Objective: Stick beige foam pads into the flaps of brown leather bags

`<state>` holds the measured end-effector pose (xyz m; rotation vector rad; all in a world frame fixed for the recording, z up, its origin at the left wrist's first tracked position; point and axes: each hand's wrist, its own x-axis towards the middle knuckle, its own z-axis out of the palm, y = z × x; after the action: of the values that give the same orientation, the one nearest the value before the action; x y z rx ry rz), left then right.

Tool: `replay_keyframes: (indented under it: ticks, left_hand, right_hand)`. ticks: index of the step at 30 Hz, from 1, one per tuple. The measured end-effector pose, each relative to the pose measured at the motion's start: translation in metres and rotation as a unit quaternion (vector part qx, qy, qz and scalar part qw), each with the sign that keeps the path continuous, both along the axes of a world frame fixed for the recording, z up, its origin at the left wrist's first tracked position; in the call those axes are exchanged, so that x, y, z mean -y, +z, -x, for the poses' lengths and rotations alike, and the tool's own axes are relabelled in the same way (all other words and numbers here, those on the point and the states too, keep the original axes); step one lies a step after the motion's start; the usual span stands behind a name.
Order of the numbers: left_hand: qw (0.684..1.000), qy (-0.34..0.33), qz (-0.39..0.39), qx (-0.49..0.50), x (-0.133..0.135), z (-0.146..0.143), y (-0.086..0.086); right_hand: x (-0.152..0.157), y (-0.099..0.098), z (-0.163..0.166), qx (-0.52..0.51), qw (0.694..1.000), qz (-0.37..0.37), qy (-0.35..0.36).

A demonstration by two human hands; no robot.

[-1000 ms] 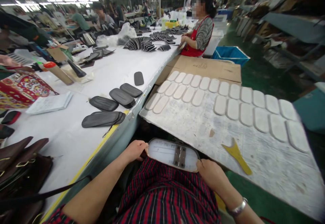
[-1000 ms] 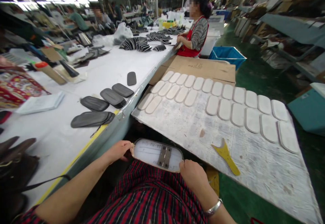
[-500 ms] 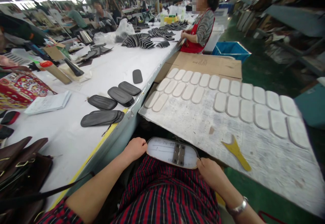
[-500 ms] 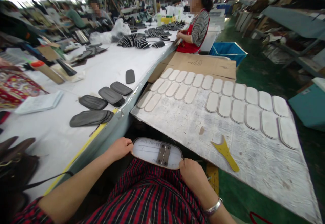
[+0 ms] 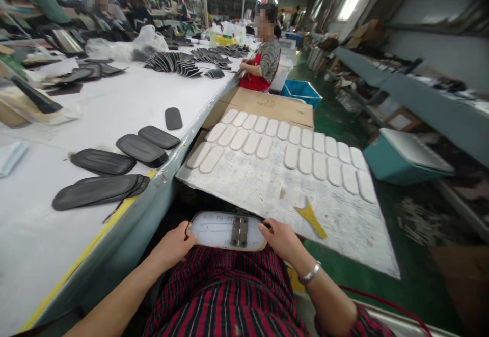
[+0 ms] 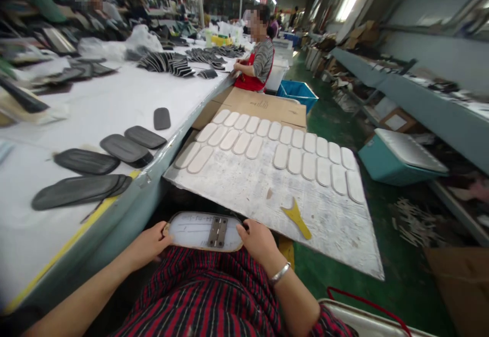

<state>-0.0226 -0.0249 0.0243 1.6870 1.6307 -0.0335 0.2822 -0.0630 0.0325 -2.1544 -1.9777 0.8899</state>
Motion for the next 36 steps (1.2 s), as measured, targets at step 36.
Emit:
replay_keyframes:
  ticks: [36]
  left_hand:
    - [0.965,0.118,0.094,0.216,-0.003,0.002,-0.015]
  right_hand:
    - [0.024,-0.011,0.015,-0.356,0.855,0.301,-0.227]
